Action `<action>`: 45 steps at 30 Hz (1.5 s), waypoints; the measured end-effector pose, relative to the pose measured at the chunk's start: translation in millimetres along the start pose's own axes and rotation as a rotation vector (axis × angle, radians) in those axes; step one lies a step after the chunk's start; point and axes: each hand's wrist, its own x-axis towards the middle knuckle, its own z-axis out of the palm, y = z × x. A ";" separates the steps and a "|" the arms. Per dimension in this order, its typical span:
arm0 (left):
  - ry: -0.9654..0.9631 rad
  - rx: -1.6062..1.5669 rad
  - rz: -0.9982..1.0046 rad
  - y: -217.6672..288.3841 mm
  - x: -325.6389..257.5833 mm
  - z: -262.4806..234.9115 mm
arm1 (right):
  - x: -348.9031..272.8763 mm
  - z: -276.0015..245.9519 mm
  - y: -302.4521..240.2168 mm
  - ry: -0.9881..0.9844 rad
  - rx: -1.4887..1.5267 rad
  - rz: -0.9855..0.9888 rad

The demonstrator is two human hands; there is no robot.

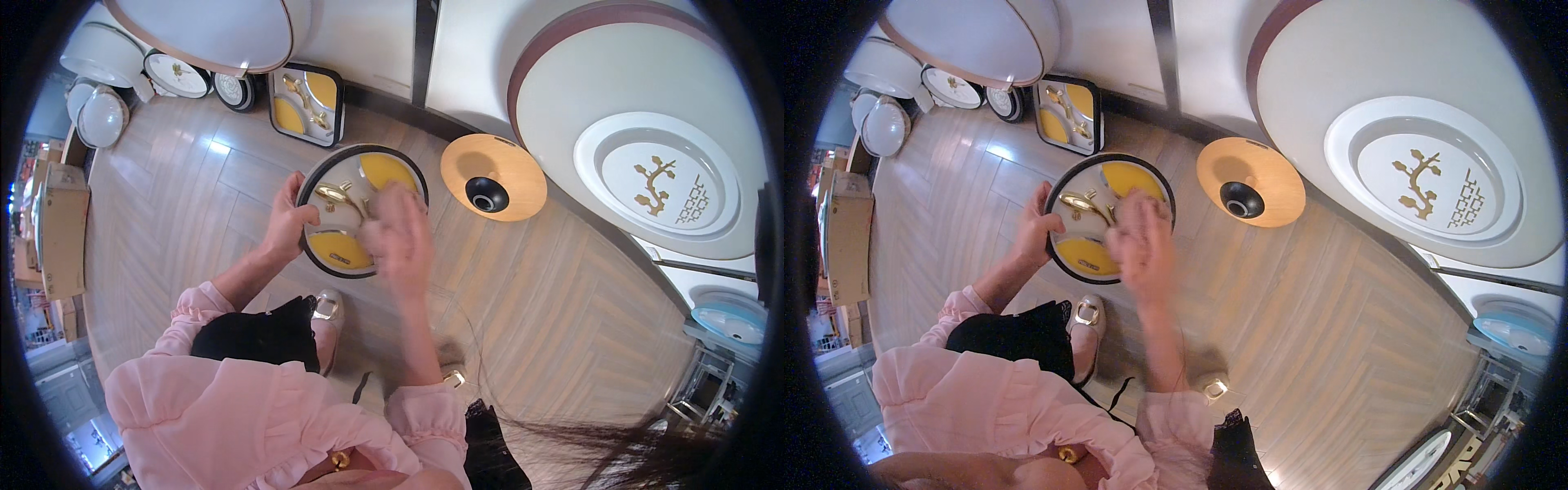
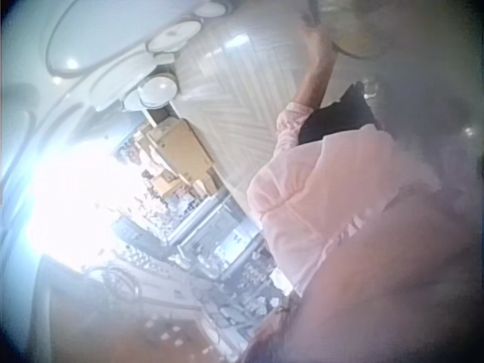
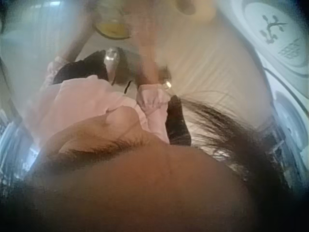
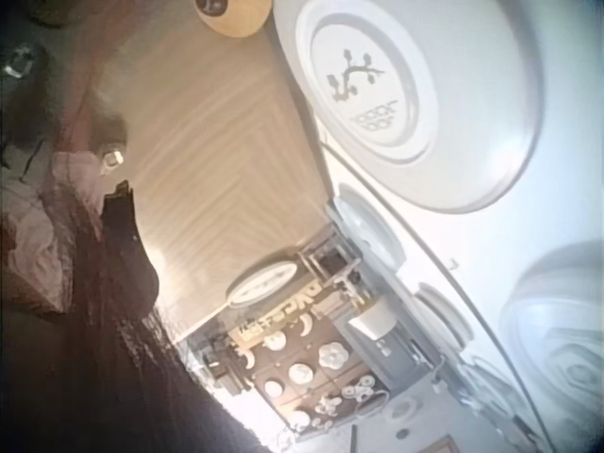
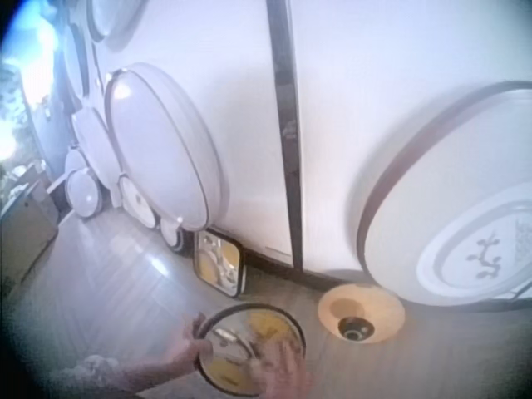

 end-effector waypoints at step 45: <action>-0.007 0.006 0.159 10.4 7.7 -1.6 | -5.4 8.3 7.8 -0.164 -0.862 -0.207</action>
